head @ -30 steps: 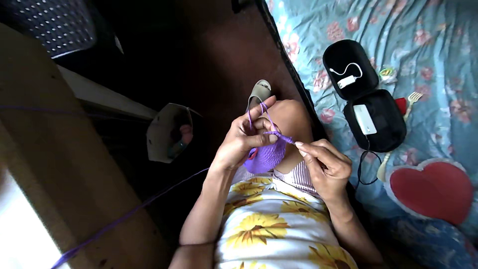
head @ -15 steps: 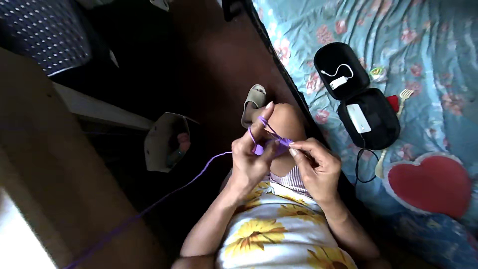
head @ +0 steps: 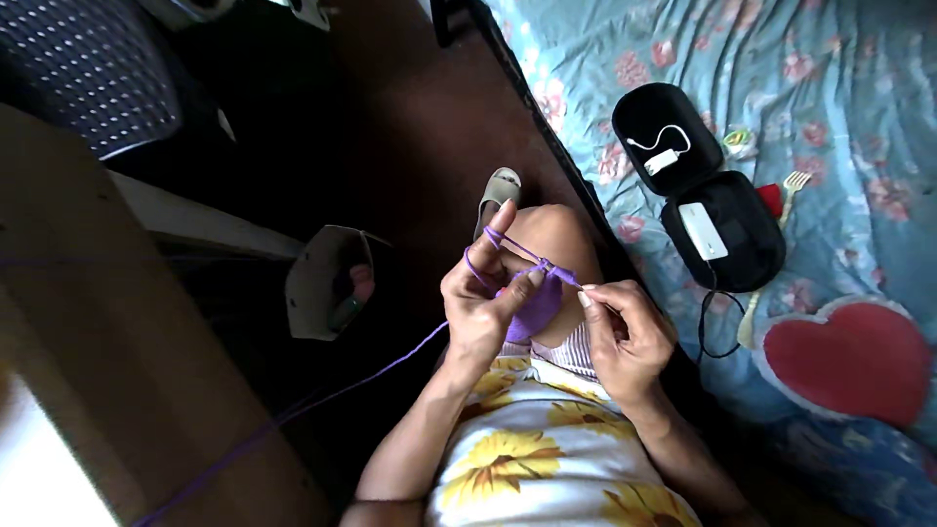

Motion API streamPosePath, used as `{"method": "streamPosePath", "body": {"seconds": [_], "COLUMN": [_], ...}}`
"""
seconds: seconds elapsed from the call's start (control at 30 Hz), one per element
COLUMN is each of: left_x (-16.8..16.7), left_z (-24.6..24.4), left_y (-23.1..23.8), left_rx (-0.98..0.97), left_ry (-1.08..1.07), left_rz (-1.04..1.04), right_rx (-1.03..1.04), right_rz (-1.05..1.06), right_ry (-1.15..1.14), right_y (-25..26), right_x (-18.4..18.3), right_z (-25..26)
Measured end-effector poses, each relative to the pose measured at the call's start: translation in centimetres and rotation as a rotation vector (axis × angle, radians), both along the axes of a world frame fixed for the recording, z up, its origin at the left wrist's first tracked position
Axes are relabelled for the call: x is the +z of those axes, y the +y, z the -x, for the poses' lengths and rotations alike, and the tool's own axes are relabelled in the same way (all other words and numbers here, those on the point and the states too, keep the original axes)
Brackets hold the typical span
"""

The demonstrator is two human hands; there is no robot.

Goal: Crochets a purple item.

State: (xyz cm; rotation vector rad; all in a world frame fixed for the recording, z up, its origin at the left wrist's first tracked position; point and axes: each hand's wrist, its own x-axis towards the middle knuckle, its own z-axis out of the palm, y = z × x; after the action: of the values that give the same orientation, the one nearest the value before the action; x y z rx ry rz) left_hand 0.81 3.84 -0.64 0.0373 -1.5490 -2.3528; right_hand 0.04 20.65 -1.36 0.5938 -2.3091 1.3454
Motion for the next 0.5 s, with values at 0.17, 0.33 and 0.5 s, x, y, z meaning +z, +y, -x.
{"method": "streamPosePath", "body": {"seconds": [0.17, 0.33, 0.5], "left_x": [0.4, 0.6, 0.3], "left_z": [0.1, 0.3, 0.4], "left_y": [-1.5, -3.0, -4.0], "left_rx": [-0.098, -0.201, -0.319], "left_ry": [-0.084, -0.154, -0.214], "left_rz": [-0.026, -0.116, -0.220], "right_rx": [-0.024, 0.029, 0.092], "right_rz": [-0.128, -0.163, -0.116], "right_ry": [0.131, 0.159, 0.115], "right_y": [0.0, 0.5, 0.7], "right_x": [0.0, 0.0, 0.2], "right_z": [0.0, 0.1, 0.2]}}
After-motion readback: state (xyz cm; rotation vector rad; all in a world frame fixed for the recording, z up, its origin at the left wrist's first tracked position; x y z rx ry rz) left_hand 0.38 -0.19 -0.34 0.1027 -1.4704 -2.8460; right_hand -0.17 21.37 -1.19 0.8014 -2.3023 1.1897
